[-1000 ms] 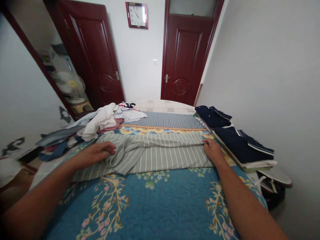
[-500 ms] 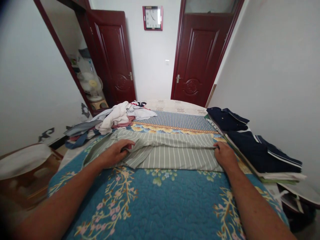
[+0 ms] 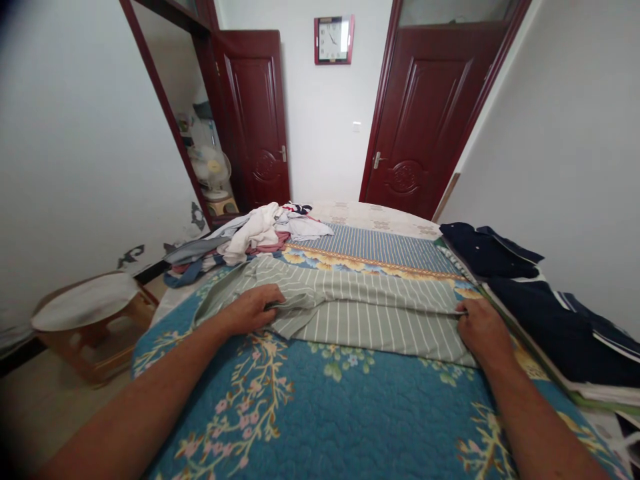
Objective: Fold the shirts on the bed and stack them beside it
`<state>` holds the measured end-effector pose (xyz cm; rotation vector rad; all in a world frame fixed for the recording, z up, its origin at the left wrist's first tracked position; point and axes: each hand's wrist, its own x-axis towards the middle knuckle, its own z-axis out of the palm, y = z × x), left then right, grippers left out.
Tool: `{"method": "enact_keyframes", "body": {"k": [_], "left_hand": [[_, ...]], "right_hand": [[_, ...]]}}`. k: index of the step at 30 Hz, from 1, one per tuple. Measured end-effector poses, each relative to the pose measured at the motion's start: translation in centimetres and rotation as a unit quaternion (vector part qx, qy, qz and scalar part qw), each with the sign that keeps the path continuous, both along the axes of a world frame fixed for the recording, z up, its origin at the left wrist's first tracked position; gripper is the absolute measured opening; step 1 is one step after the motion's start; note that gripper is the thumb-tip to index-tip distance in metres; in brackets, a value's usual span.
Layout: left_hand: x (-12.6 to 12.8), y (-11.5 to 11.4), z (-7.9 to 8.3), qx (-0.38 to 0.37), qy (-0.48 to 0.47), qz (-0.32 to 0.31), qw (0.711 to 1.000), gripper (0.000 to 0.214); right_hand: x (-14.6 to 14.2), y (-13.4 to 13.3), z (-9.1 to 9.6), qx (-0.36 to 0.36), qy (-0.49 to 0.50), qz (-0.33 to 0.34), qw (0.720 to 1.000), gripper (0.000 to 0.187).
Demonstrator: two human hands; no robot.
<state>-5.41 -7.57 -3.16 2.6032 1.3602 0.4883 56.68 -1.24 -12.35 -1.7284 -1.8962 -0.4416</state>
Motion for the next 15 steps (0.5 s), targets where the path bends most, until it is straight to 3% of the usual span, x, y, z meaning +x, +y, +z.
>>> {"method": "enact_keyframes", "body": {"k": [4,10,15], "left_hand": [[-0.4,0.1,0.0,0.026,-0.031,0.016,0.999,0.036],[1.3,0.2,-0.3,0.079,-0.100,0.023,0.992,0.022],[1.4,0.4,-0.4,0.041,-0.068,0.013,0.997,0.032]], "right_hand": [[-0.1,-0.1,0.0,-0.017,-0.013,-0.032,0.999,0.017],[-0.8,-0.4,0.6,-0.034,-0.008,-0.049,0.998,0.020],[-1.0,-0.6,1.3,-0.026,-0.010,-0.042,0.999,0.022]]}}
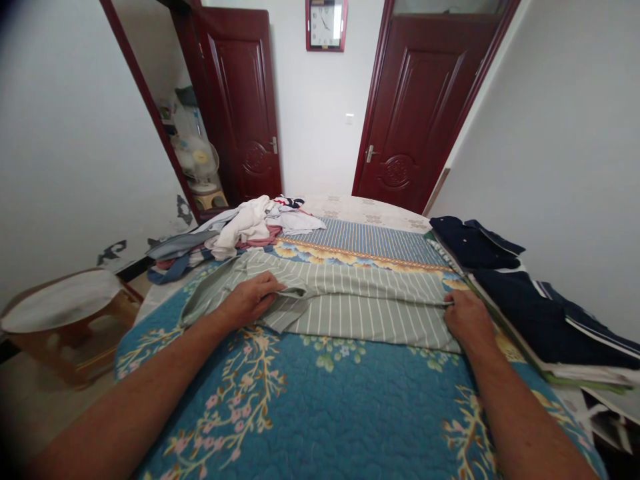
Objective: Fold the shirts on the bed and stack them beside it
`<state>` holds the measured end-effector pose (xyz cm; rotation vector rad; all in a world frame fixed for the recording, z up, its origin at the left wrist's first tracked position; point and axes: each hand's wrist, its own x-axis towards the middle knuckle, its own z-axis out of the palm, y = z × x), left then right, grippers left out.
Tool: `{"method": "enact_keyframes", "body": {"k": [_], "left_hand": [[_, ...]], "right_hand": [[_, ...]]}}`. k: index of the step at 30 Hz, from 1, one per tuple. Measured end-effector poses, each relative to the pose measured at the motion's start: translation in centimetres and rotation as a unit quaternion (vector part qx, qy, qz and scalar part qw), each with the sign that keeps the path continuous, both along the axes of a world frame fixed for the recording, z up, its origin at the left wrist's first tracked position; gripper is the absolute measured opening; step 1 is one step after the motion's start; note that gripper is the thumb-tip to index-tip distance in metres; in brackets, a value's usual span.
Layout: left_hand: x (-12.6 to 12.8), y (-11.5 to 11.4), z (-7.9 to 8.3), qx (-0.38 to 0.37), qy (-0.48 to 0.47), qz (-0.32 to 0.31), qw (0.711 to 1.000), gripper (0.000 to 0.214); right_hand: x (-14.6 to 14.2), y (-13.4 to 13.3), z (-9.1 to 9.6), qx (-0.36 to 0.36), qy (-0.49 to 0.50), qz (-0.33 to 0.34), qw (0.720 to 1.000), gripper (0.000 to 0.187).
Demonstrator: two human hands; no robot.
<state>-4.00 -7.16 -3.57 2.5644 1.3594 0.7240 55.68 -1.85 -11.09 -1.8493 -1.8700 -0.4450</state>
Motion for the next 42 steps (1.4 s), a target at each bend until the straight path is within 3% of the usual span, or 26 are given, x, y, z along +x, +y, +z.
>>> {"method": "enact_keyframes", "body": {"k": [4,7,15,19,22,26,32,38,42], "left_hand": [[-0.8,0.2,-0.2,-0.037,-0.005,-0.004,0.999,0.027],[-1.1,0.2,-0.1,-0.089,0.003,-0.035,0.995,0.023],[-1.6,-0.1,0.5,-0.103,0.027,-0.014,0.994,0.029],[-1.7,-0.3,0.7,-0.110,0.034,-0.033,0.993,0.042],[-1.8,-0.4,0.9,-0.119,0.016,-0.040,0.992,0.043],[-2.1,-0.2,0.6,-0.118,-0.043,-0.025,0.992,0.035],[-3.1,0.8,-0.3,-0.096,-0.051,0.077,0.991,0.035],[-3.6,1.3,-0.5,-0.021,-0.041,0.203,0.978,0.033],[-3.8,1.3,-0.8,0.020,-0.031,0.241,0.970,0.032]], "right_hand": [[-1.8,-0.6,1.8,0.038,-0.050,0.041,0.997,0.026],[-5.2,-1.2,3.1,0.062,-0.045,0.113,0.991,0.029],[-21.1,-3.5,4.8,-0.008,0.007,0.328,0.945,0.032],[-28.6,-3.6,5.3,-0.037,-0.014,0.355,0.934,0.030],[-32.1,-2.9,5.0,-0.062,-0.060,0.330,0.940,0.019],[-32.9,-1.7,4.6,-0.073,-0.099,0.297,0.947,0.016],[-30.0,-0.9,4.3,-0.034,-0.088,0.235,0.967,0.018],[-29.9,-1.5,3.9,-0.052,-0.056,0.272,0.959,0.018],[-30.3,-2.1,3.9,-0.049,-0.018,0.338,0.940,0.024]]}}
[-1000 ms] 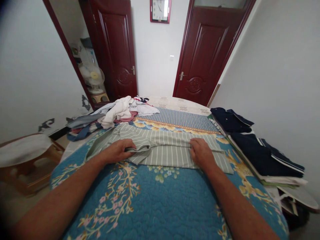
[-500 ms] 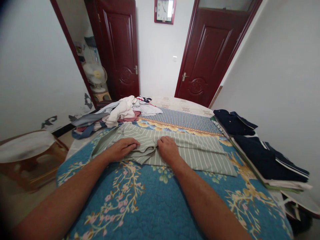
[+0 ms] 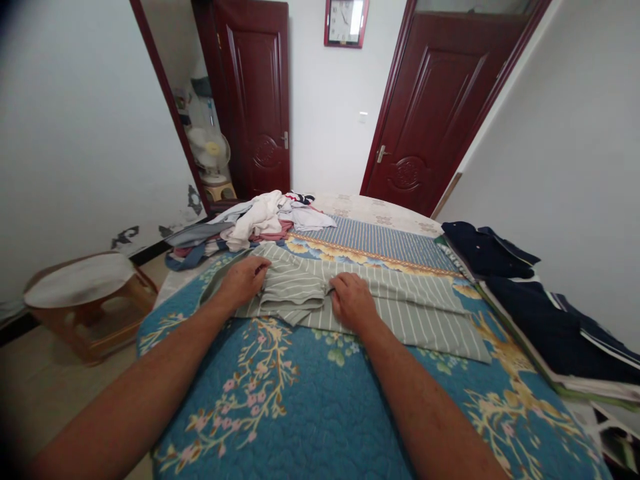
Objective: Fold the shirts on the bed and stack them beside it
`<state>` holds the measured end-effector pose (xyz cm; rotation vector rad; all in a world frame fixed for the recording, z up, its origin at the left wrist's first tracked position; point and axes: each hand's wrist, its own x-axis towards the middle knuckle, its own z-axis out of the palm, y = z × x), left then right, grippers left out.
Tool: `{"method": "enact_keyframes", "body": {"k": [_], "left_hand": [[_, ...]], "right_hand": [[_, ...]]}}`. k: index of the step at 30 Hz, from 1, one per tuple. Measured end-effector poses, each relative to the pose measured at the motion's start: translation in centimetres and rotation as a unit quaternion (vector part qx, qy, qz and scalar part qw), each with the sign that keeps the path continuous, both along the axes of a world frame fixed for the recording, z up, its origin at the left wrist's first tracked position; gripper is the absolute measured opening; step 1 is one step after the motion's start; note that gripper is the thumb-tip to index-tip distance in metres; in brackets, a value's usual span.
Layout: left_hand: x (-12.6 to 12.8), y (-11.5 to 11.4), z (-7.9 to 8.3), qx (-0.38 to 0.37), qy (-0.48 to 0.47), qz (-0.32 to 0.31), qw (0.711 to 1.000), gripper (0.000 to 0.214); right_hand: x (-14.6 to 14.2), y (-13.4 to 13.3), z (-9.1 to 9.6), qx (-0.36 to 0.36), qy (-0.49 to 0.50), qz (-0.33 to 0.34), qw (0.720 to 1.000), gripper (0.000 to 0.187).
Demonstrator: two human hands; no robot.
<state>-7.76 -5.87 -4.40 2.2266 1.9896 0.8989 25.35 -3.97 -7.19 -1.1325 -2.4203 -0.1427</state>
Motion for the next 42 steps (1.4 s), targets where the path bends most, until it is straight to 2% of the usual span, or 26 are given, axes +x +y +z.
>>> {"method": "enact_keyframes", "body": {"k": [3,7,10,12,17,21,28,32,36,39,42], "left_hand": [[-0.8,0.1,0.4,0.017,0.002,0.019,1.000,0.033],[-3.0,1.2,2.9,0.049,-0.018,0.093,0.994,0.035],[-4.4,3.2,4.8,0.016,-0.002,0.123,0.992,0.036],[-4.9,5.1,5.3,-0.026,0.014,0.115,0.993,0.037],[-4.7,9.6,4.0,-0.111,0.024,0.075,0.991,0.042],[-4.7,11.4,2.6,-0.151,0.016,0.073,0.986,0.034],[-6.4,12.6,0.8,-0.171,-0.006,0.157,0.973,0.018],[-7.0,12.8,0.6,-0.172,-0.014,0.142,0.975,0.015],[-7.2,12.5,0.6,-0.147,-0.018,0.129,0.981,0.026],[-6.9,12.4,0.5,-0.131,-0.009,0.128,0.983,0.033],[-6.1,12.5,0.7,-0.129,0.011,0.130,0.983,0.029]], "right_hand": [[-0.2,-0.1,-0.4,-0.030,-0.014,0.030,0.999,0.021],[-0.4,0.0,-0.9,-0.033,-0.005,0.018,0.999,0.020],[-0.5,0.1,-0.9,-0.030,0.016,0.016,0.999,0.018],[-0.5,0.1,-0.9,-0.030,0.030,0.019,0.999,0.018],[-0.5,0.2,-1.0,-0.036,0.044,0.020,0.998,0.019],[-0.5,0.3,-1.1,-0.042,0.043,0.019,0.998,0.018],[-0.5,0.3,-1.2,-0.044,0.034,0.011,0.998,0.018],[-0.5,0.4,-1.2,-0.039,0.037,0.009,0.999,0.021],[-0.5,0.6,-1.3,-0.039,0.020,0.007,0.999,0.025],[-0.5,0.6,-1.3,-0.039,0.008,0.000,0.999,0.024],[-0.6,0.5,-1.2,-0.040,0.005,-0.006,0.999,0.023]]}}
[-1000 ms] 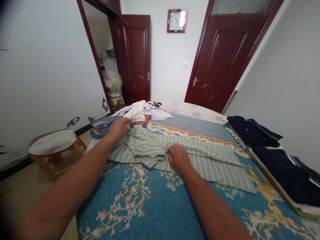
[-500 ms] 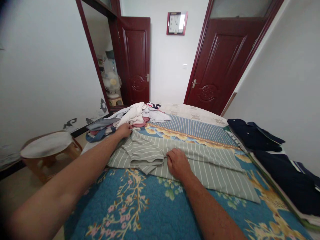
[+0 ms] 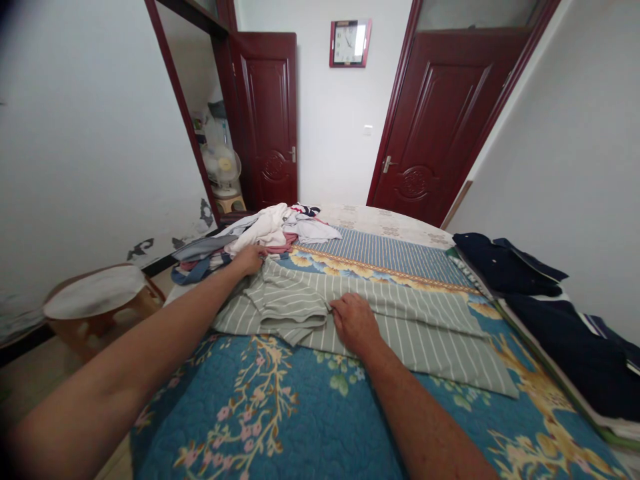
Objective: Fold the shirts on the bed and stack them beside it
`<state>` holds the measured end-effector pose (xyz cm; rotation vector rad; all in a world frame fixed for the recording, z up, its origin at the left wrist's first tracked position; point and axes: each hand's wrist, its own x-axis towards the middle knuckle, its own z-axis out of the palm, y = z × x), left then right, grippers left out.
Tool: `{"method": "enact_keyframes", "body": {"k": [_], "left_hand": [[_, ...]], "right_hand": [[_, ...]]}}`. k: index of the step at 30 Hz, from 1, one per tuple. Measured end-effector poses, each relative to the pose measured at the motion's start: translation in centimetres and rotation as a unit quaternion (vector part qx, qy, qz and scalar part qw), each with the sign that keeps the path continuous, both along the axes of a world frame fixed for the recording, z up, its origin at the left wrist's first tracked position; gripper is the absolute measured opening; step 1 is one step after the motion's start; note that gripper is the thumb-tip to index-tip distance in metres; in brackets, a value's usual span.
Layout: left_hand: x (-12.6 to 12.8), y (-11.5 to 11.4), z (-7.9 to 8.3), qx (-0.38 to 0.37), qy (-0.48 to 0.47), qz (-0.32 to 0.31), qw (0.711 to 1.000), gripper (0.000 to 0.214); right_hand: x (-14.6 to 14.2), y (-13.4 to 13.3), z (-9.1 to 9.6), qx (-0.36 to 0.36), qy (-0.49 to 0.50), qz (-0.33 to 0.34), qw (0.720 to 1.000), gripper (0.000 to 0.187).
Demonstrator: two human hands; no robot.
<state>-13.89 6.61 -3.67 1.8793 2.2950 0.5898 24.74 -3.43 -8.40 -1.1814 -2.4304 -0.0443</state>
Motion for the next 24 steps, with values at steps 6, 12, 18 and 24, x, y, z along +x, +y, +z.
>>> {"method": "enact_keyframes", "body": {"k": [6,12,18,24], "left_hand": [[1.5,-0.3,1.2,-0.009,0.037,0.027,0.999,0.024],[3.5,-1.3,1.4,-0.037,0.050,0.025,0.998,0.047],[4.4,-2.4,1.5,-0.036,0.026,0.005,0.999,0.049],[4.0,-4.3,0.7,-0.035,0.029,0.030,0.999,0.046]], "right_hand": [[-0.1,0.1,0.2,-0.005,-0.008,-0.007,1.000,0.024],[-0.2,-0.1,0.6,-0.014,-0.017,-0.010,1.000,0.024],[-0.2,-0.2,0.7,-0.025,-0.016,-0.014,0.999,0.025],[-0.2,0.0,0.5,-0.030,-0.017,-0.016,0.999,0.026]]}}
